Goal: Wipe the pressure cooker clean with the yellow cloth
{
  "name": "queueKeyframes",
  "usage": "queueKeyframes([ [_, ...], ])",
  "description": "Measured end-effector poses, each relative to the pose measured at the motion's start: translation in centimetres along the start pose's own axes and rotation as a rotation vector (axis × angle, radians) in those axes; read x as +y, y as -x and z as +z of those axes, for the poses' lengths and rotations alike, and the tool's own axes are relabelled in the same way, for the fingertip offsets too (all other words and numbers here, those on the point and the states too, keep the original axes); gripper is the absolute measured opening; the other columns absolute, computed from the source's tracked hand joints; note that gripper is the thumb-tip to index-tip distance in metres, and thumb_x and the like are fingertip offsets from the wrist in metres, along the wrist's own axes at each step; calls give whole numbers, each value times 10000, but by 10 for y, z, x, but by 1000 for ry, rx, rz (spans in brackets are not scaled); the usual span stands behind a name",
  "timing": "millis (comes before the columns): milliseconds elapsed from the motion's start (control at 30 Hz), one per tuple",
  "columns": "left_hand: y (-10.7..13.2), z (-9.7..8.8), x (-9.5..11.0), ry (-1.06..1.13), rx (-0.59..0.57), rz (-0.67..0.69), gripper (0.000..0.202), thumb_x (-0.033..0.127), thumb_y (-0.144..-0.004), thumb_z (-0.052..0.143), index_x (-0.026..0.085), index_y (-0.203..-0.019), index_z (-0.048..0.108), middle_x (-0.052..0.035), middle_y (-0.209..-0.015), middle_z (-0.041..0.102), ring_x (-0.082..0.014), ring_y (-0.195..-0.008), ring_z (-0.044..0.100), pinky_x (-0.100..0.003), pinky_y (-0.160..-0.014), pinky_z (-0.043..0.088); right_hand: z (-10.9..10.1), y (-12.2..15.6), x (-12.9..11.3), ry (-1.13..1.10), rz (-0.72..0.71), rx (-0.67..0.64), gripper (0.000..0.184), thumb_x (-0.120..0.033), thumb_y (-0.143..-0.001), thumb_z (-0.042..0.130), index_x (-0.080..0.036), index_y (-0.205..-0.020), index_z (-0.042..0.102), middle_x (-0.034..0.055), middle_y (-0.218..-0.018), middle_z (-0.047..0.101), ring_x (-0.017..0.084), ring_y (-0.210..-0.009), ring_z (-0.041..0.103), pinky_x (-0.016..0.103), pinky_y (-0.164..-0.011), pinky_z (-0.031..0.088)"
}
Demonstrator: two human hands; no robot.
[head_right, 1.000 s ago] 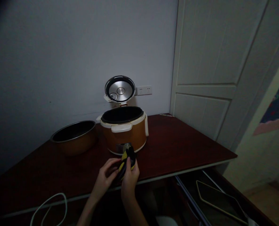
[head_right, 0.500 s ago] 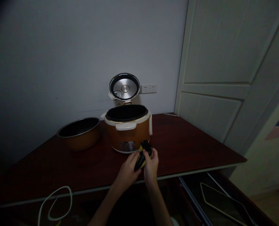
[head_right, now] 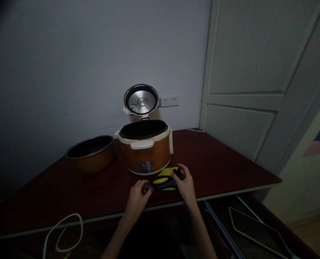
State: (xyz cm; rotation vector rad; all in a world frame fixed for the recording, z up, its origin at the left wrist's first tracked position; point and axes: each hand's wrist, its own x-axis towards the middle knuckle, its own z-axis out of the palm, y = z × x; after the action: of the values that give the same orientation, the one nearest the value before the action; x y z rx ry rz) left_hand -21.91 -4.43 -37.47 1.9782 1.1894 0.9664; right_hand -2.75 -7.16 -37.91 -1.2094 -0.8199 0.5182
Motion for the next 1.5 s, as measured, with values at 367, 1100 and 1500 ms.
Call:
queueKeyframes([
  [367,-22,34,42,1548,-407,-868,382,269,-905,427,48,-1200,529,-122,-915,710,-238,-855,680,-377,-857,487,-14,-25,-10,12,210,-113,518,-361,-518,733,-169,-989,635,45,-723,706,218,-656,659,315,-597,496],
  [1100,-37,-8,-12,1666,-173,-904,459,79,-875,319,1,-1305,457,-144,-963,710,-236,-822,692,-397,-809,524,68,11,7,345,-101,-46,194,-318,-639,554,-207,-798,562,37,-699,644,221,-683,620,309,-641,456],
  [1500,-9,6,30,1654,24,-914,302,67,-844,397,18,-1060,603,-110,-775,708,-194,-715,688,-296,-739,542,19,0,2,431,-64,33,194,-367,-562,637,-219,-685,614,18,-646,651,210,-640,611,289,-571,429],
])
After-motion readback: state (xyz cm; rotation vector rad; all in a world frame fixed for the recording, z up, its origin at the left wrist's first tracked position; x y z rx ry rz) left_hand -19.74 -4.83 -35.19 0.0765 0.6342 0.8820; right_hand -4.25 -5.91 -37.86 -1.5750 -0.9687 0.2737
